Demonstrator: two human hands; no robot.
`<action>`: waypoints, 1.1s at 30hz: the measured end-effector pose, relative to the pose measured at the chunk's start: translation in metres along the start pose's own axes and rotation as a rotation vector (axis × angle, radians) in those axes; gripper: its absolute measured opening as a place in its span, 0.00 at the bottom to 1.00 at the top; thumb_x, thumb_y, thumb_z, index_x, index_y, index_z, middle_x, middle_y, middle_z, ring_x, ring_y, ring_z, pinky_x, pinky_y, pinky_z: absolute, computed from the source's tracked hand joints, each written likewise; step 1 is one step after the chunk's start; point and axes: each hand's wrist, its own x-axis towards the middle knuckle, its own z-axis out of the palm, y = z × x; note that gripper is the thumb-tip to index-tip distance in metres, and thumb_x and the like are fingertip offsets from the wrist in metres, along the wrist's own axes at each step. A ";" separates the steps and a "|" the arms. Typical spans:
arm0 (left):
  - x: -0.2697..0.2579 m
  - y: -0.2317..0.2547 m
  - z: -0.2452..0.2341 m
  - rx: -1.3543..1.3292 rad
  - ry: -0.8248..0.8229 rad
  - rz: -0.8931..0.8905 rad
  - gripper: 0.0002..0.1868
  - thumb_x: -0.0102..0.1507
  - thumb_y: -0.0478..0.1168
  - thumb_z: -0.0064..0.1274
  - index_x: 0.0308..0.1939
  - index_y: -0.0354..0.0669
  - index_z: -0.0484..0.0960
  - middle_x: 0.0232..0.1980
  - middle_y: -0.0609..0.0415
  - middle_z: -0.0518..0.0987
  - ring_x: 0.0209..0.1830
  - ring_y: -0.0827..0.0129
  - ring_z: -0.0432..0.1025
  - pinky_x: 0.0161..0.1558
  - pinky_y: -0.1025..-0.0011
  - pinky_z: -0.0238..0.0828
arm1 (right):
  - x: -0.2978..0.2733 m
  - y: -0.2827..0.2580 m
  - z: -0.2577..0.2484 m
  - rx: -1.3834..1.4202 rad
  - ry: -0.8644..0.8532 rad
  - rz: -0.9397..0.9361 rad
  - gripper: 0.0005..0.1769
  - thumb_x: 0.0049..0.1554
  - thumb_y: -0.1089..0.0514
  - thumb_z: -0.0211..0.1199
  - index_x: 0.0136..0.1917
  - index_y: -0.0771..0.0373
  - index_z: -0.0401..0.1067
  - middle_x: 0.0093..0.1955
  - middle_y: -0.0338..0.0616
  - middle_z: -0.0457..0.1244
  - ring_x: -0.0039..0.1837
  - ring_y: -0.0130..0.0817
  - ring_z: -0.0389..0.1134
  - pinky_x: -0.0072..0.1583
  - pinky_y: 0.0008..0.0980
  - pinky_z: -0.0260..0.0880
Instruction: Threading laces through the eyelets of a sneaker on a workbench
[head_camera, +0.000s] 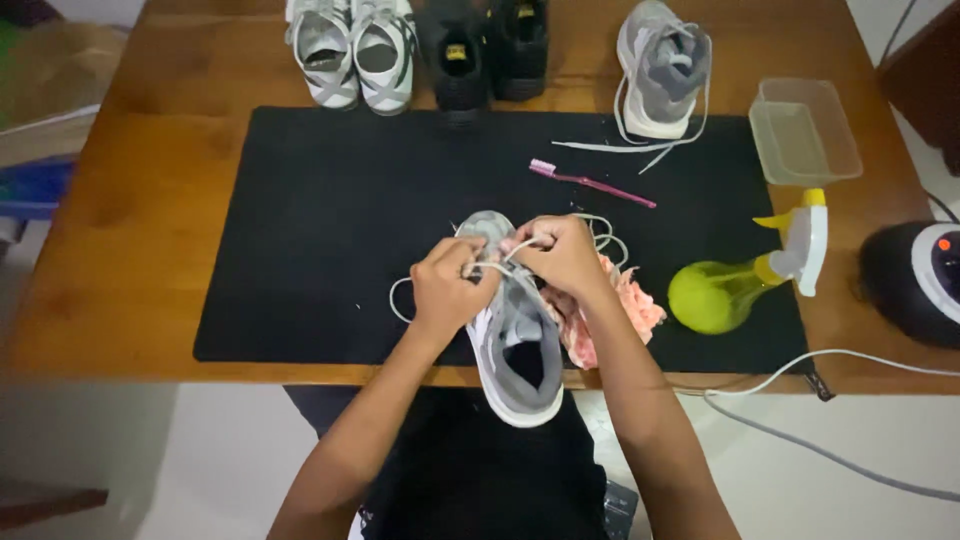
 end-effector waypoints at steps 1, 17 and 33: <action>0.003 0.001 -0.001 0.004 0.002 -0.002 0.09 0.53 0.41 0.64 0.23 0.49 0.78 0.36 0.62 0.86 0.35 0.63 0.81 0.36 0.72 0.77 | 0.006 0.008 0.003 0.002 -0.004 -0.002 0.22 0.48 0.53 0.78 0.24 0.57 0.66 0.37 0.36 0.72 0.39 0.32 0.71 0.44 0.28 0.64; 0.002 -0.001 -0.005 -0.094 -0.039 -0.049 0.21 0.57 0.51 0.68 0.19 0.46 0.75 0.36 0.57 0.86 0.37 0.59 0.81 0.37 0.71 0.76 | 0.005 -0.019 -0.014 0.122 -0.087 -0.279 0.30 0.51 0.49 0.72 0.23 0.56 0.54 0.34 0.41 0.69 0.33 0.34 0.64 0.38 0.27 0.57; -0.002 -0.016 0.013 -0.743 0.063 -0.595 0.33 0.72 0.53 0.36 0.12 0.46 0.64 0.35 0.39 0.86 0.34 0.62 0.82 0.37 0.73 0.77 | 0.000 -0.011 -0.003 0.485 -0.061 0.282 0.36 0.66 0.26 0.33 0.28 0.51 0.51 0.39 0.51 0.69 0.32 0.20 0.56 0.33 0.15 0.44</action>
